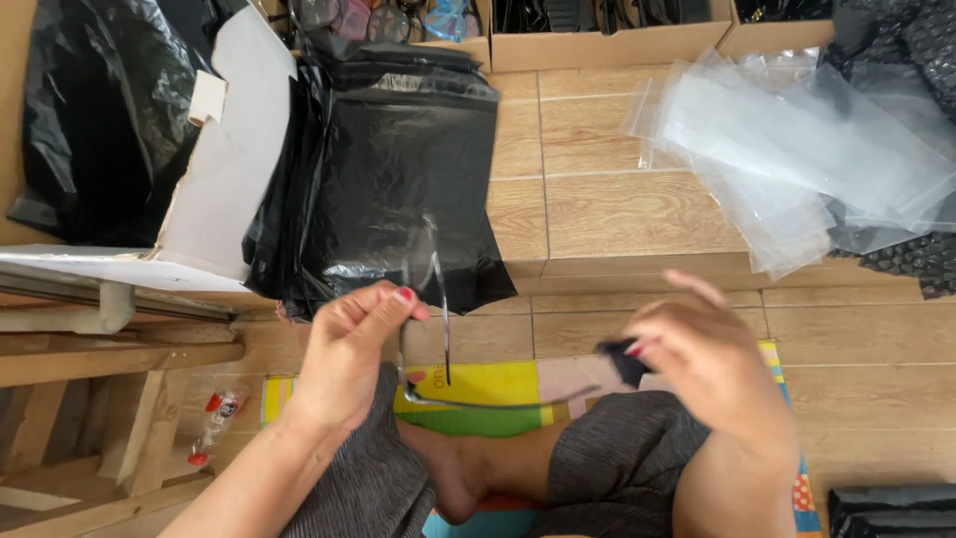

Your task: Cleaning a pair of glasses with a microfiber cloth before packing.

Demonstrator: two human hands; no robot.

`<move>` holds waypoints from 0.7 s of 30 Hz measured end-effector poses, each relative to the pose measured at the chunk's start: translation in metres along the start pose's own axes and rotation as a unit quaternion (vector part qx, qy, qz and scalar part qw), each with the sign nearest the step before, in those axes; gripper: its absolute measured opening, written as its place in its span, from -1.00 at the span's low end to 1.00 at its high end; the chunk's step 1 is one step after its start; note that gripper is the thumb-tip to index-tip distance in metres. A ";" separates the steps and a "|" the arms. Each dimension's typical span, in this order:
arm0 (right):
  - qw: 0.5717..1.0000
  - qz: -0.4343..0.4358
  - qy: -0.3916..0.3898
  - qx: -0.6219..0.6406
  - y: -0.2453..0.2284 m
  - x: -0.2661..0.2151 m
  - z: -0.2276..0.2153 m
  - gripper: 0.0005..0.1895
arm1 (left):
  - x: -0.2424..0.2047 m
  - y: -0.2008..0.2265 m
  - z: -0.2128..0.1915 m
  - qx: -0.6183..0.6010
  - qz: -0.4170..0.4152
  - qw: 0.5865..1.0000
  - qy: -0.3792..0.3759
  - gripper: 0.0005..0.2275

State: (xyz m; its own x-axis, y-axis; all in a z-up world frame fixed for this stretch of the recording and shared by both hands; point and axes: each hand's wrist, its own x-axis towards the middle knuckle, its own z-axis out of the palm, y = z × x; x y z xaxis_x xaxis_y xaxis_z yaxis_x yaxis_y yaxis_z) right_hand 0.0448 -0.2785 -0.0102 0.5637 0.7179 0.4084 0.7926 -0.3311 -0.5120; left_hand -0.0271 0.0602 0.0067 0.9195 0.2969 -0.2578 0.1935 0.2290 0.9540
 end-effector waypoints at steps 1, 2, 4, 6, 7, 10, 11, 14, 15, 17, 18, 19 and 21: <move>0.993 0.088 0.072 -0.004 0.003 -0.002 -0.003 -0.98 | -0.003 -0.001 0.002 0.044 0.013 0.998 -0.042 -0.81; 0.974 0.177 0.143 -0.007 0.005 -0.006 -0.006 -0.92 | -0.005 -0.003 0.004 0.088 0.025 0.992 -0.085 -0.81; 0.935 0.269 0.223 0.058 0.003 -0.004 0.010 -0.91 | -0.010 -0.001 0.016 0.127 0.040 0.984 -0.119 -0.81; 0.876 0.356 0.300 0.123 0.004 -0.003 0.030 -0.88 | -0.015 -0.002 0.027 0.166 0.054 0.972 -0.154 -0.81; 0.853 0.395 0.295 0.174 0.006 -0.002 0.041 -0.82 | -0.018 -0.004 0.033 0.202 0.081 0.962 -0.164 -0.80; 0.830 0.437 0.216 0.272 -0.020 0.021 0.052 -0.70 | -0.022 -0.014 0.047 0.304 0.175 0.921 -0.170 -0.81; 0.829 0.439 0.138 0.319 -0.034 0.033 0.053 -0.63 | -0.023 -0.018 0.051 0.368 0.239 0.884 -0.162 -0.84; 0.795 0.345 0.189 0.462 -0.026 0.028 0.080 -0.69 | -0.019 -0.026 0.057 0.441 0.354 0.812 -0.145 -0.84; 0.795 0.346 0.186 0.462 -0.016 0.023 0.082 -0.69 | -0.018 -0.023 0.056 0.440 0.352 0.813 -0.144 -0.84; 0.708 0.308 0.156 0.616 0.003 0.014 0.085 -0.86 | -0.015 -0.017 0.055 0.448 0.362 0.805 -0.141 -0.84; 0.707 0.309 0.156 0.617 0.003 0.016 0.076 -0.86 | -0.013 -0.018 0.052 0.448 0.361 0.806 -0.141 -0.84; 0.710 0.316 0.119 0.617 0.002 0.018 0.066 -0.82 | -0.012 -0.018 0.050 0.426 0.317 0.833 -0.156 -0.84; 0.712 0.322 0.081 0.618 0.000 0.021 0.050 -0.77 | -0.013 -0.018 0.048 0.404 0.273 0.857 -0.167 -0.84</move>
State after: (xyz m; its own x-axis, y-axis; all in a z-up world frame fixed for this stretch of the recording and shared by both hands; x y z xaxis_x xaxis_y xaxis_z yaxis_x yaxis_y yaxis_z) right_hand 0.0455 -0.2329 -0.0394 0.8167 0.5479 -0.1809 -0.3964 0.3050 -0.8659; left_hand -0.0258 0.0077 0.0006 0.9690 -0.1575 0.1903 -0.2470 -0.6166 0.7475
